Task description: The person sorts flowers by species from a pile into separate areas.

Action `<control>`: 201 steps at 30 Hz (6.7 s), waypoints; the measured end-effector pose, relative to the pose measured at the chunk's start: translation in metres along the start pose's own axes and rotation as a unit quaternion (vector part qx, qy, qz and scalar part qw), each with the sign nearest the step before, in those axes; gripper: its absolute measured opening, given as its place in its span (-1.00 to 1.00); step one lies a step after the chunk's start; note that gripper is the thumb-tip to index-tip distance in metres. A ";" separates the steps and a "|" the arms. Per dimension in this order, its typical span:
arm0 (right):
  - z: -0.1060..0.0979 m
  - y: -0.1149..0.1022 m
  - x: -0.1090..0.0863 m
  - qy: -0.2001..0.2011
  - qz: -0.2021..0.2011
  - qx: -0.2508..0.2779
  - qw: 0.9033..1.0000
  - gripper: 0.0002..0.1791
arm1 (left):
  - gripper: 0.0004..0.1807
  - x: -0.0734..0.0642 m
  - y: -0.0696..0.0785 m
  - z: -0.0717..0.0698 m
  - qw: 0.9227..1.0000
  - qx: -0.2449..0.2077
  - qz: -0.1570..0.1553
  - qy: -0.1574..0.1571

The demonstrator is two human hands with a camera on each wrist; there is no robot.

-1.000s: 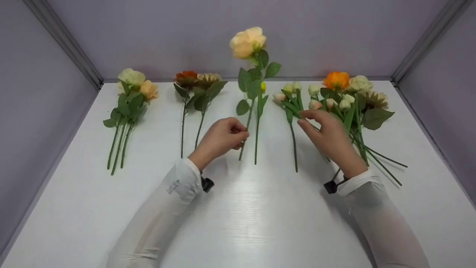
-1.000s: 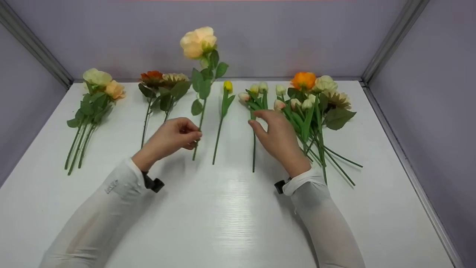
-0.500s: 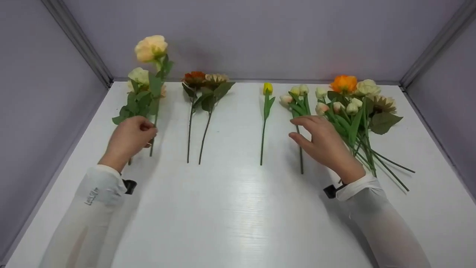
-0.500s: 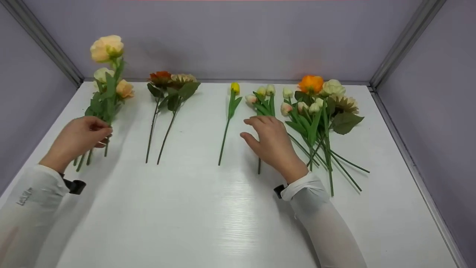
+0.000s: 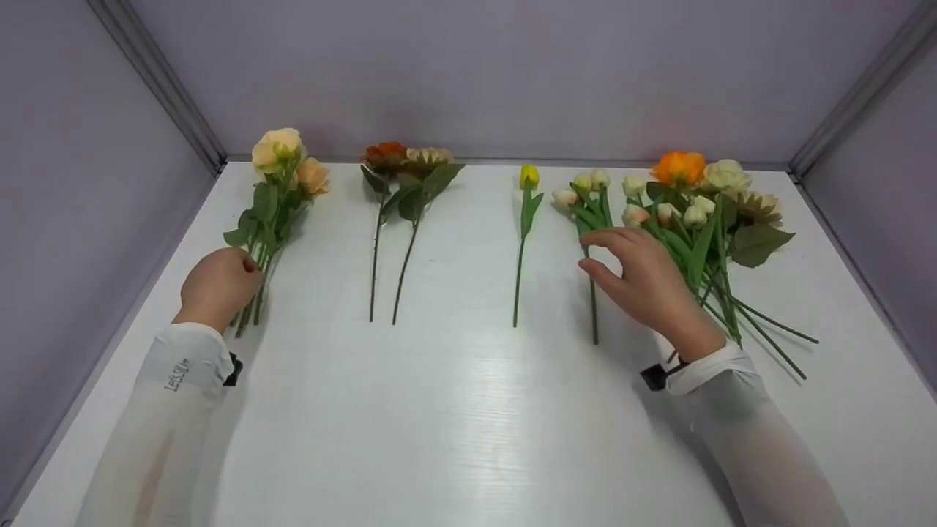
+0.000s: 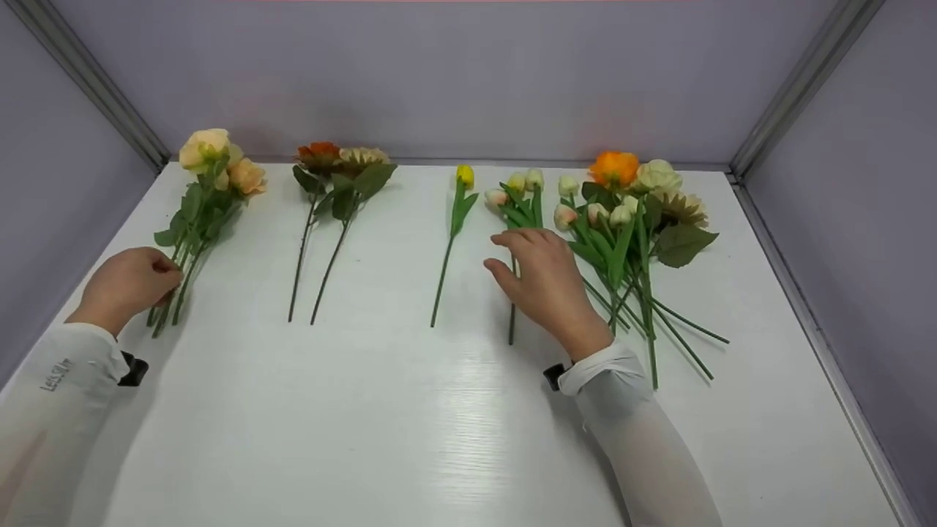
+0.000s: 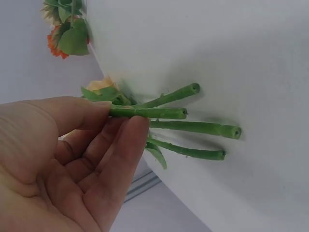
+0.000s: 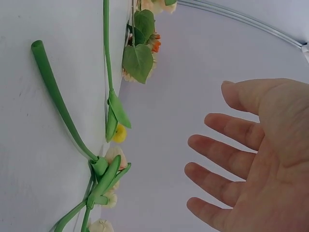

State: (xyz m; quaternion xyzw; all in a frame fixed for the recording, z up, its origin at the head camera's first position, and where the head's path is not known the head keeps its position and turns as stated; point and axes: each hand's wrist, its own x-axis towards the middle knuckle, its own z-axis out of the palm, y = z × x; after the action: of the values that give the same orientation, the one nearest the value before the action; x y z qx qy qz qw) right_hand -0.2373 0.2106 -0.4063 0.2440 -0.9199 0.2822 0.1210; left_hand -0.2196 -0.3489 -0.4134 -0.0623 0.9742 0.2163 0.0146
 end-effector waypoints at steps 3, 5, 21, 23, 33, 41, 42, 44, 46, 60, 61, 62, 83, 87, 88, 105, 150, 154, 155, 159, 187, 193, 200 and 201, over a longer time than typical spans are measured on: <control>-0.001 0.001 0.000 0.001 0.002 0.002 1.000 -0.62 | -0.74 0.002 -0.003 0.004 1.000 0.005 0.002 0.008; -0.001 0.002 0.000 0.002 0.000 0.001 1.000 -0.62 | -0.70 0.004 -0.004 0.006 1.000 0.007 0.002 0.006; -0.002 0.005 -0.001 0.002 0.003 0.005 1.000 -0.66 | -0.83 0.010 -0.008 0.014 1.000 0.008 -0.016 -0.013; -0.003 0.005 -0.001 0.002 0.003 0.006 1.000 -0.66 | -0.82 0.010 -0.008 0.014 1.000 0.007 -0.015 -0.013; -0.005 0.006 -0.002 0.003 0.004 0.011 1.000 -0.66 | -0.78 0.011 -0.008 0.012 0.999 0.015 -0.028 -0.032; -0.007 0.008 -0.001 0.014 -0.005 0.004 1.000 -0.66 | -0.67 0.009 -0.007 0.008 0.999 0.012 -0.031 -0.031; -0.008 0.009 -0.001 0.014 -0.003 0.004 1.000 -0.66 | -0.64 0.009 -0.006 0.006 0.999 0.016 -0.034 -0.030; -0.010 0.009 0.000 0.015 0.004 0.003 1.000 -0.65 | -0.58 0.007 -0.003 0.002 0.999 0.019 -0.038 -0.030; -0.013 0.011 0.000 0.016 0.018 0.004 1.000 -0.66 | -0.53 0.006 0.004 -0.004 0.999 0.020 -0.034 -0.019; -0.042 0.029 -0.007 0.046 0.151 0.030 0.987 -0.54 | -0.53 -0.010 0.150 0.007 0.987 -0.015 0.140 0.084; -0.043 0.030 -0.007 0.046 0.159 0.033 0.986 -0.54 | -0.52 -0.012 0.162 0.011 0.984 -0.017 0.155 0.082; -0.045 0.032 -0.008 0.048 0.166 0.035 0.984 -0.54 | -0.51 -0.013 0.174 0.016 0.982 -0.019 0.171 0.081; -0.038 0.064 -0.007 -0.086 0.230 -0.028 0.969 -0.72 | -0.28 -0.044 0.331 0.143 0.911 0.066 0.404 -0.047; -0.030 0.074 -0.010 -0.105 0.230 -0.059 0.966 -0.76 | -0.29 -0.050 0.340 0.161 0.893 0.087 0.435 -0.075; -0.030 0.077 -0.011 -0.103 0.234 -0.065 0.965 -0.75 | -0.30 -0.050 0.341 0.163 0.892 0.092 0.436 -0.077; -0.020 0.083 -0.013 -0.106 0.239 -0.102 0.960 -0.79 | -0.44 -0.047 0.337 0.164 0.898 0.075 0.426 -0.084; -0.024 0.017 -0.001 0.042 0.206 0.469 0.858 -0.65 | -0.83 -0.035 0.334 0.173 0.771 -0.539 0.154 -0.303; -0.023 0.015 -0.001 0.040 0.199 0.471 0.858 -0.66 | -0.85 -0.036 0.334 0.173 0.770 -0.546 0.150 -0.295; -0.023 0.015 -0.001 0.039 0.197 0.473 0.858 -0.66 | -0.85 -0.035 0.335 0.174 0.770 -0.546 0.150 -0.293; -0.023 0.013 -0.001 0.038 0.191 0.476 0.858 -0.65 | -0.88 -0.035 0.335 0.175 0.776 -0.542 0.150 -0.286; -0.026 0.022 -0.002 0.048 0.199 0.333 0.920 -0.56 | -0.81 0.008 0.222 0.126 0.900 -0.363 0.018 -0.240; -0.025 0.022 0.000 0.047 0.202 0.336 0.919 -0.56 | -0.81 0.010 0.216 0.131 0.900 -0.346 -0.005 -0.264; -0.027 0.022 -0.001 0.055 0.202 0.331 0.920 -0.56 | -0.78 0.015 0.218 0.133 0.904 -0.323 -0.010 -0.280; -0.027 0.022 -0.001 0.056 0.204 0.327 0.921 -0.56 | -0.78 0.015 0.219 0.133 0.908 -0.311 -0.006 -0.280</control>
State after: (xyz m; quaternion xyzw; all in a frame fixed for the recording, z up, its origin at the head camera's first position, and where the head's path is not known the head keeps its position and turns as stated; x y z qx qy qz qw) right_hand -0.2456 0.2423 -0.3941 0.0612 -0.7979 0.5991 0.0256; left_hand -0.2621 -0.0972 -0.4425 -0.0063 0.8128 0.5172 0.2678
